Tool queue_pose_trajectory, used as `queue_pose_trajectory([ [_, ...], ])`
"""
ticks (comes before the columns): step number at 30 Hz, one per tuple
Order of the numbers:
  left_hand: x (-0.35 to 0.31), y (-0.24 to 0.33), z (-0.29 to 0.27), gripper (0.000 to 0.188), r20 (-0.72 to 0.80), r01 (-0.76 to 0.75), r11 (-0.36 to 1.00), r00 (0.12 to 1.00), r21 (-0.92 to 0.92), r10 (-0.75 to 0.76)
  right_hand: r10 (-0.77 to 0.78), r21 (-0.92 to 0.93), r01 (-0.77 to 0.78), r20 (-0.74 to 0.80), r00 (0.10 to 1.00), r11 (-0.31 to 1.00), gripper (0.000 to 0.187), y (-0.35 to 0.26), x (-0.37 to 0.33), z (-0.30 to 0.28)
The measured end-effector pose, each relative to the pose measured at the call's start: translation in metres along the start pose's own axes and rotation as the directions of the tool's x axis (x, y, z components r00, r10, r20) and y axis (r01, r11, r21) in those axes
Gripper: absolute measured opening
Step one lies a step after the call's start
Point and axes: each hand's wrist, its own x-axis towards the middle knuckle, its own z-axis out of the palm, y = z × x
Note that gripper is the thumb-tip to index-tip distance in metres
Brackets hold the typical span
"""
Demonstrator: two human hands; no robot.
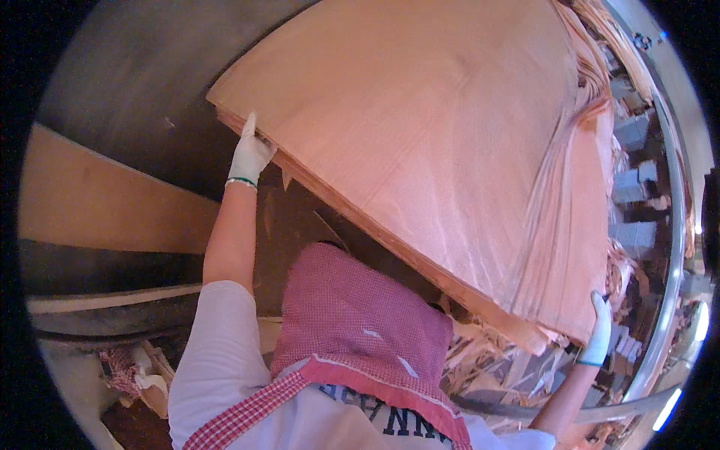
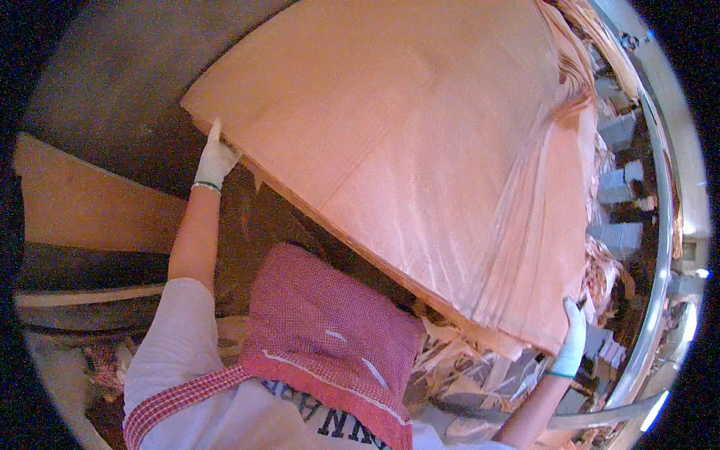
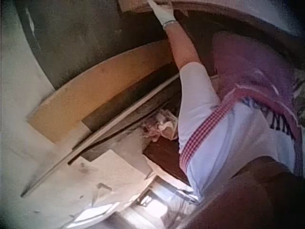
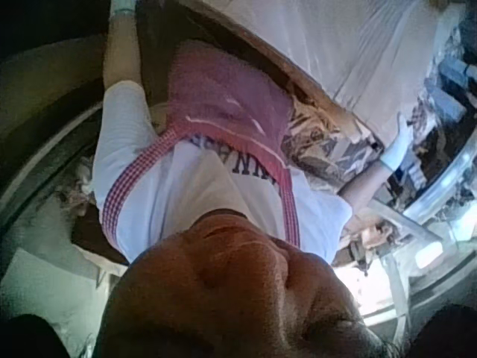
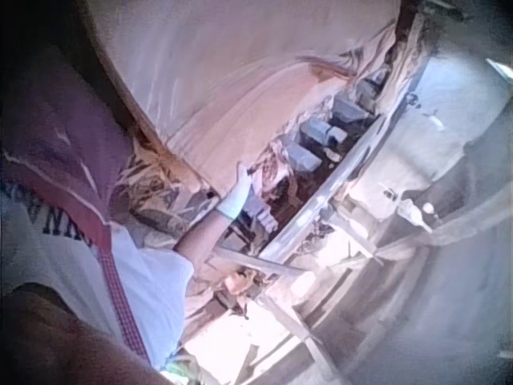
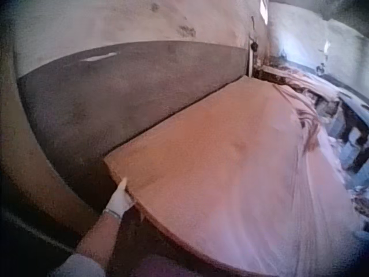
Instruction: The person organizes and stacks thin wood veneer sheets by hand. The person flips through sheets on a large table, gathers them into a bundle, and then moves the stack onto a different pile.
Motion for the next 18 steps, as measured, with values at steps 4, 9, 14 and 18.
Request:
queue_pose_trajectory([
  [4, 0.006, 0.008, 0.022, 0.046, -0.084, -0.038, 0.978, 0.995, 0.206, 0.056, 0.181, 0.258, -0.178, 0.009, 0.983, 0.95, 0.048, 0.043, 0.001, -0.021],
  [9, 0.082, 0.053, -0.074, 0.05, 0.248, 0.081, 0.959, 0.969, -0.27, -0.012, 0.019, 0.156, -0.031, 0.081, 0.997, 0.987, 0.04, 0.109, 0.006, 0.012],
  [14, 0.071, 0.059, -0.03, 0.038, 0.037, -0.18, 0.865, 0.982, 0.469, 0.184, -0.036, -0.157, 0.046, 0.068, 0.997, 0.986, 0.044, 0.117, -0.006, 0.058],
  [18, 0.081, 0.089, 0.004, 0.043, 0.337, -0.538, 0.641, 0.843, 0.547, 0.42, -0.174, -0.271, 0.17, 0.01, 0.985, 0.948, 0.029, 0.107, -0.004, 0.077],
])
